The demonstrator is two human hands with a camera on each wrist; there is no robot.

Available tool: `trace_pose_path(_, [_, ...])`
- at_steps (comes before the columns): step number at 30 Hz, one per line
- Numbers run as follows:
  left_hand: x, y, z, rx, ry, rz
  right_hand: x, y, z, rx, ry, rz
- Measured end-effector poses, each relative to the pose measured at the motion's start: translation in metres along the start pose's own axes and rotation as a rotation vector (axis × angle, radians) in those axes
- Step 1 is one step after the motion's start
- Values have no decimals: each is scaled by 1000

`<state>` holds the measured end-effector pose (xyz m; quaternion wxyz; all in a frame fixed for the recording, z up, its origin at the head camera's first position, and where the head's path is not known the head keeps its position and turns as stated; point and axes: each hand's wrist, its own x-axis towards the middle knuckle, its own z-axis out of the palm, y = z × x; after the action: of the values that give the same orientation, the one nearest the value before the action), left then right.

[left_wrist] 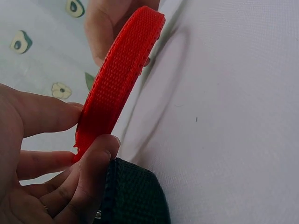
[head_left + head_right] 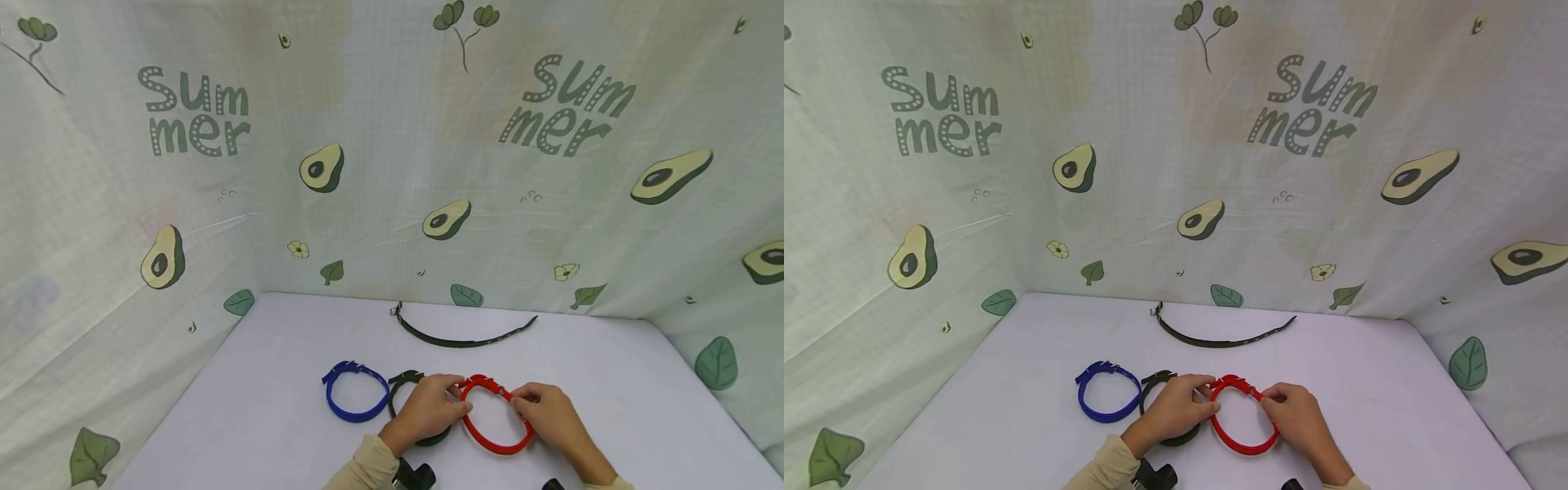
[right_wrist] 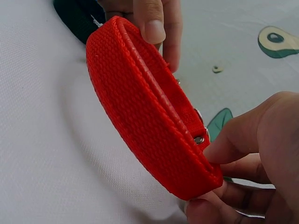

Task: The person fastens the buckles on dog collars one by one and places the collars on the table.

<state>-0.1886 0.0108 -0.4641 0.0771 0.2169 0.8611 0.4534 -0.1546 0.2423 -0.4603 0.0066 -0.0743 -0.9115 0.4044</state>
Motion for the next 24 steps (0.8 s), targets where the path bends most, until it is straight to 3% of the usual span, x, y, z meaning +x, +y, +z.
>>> trace_pose_path(11, [0,-1,3,-58,8,-2,2,8,3,-31,-28,28])
trace_pose_path(24, [1,-5,3,-215,33,-57,1,6,2,-15,-52,28])
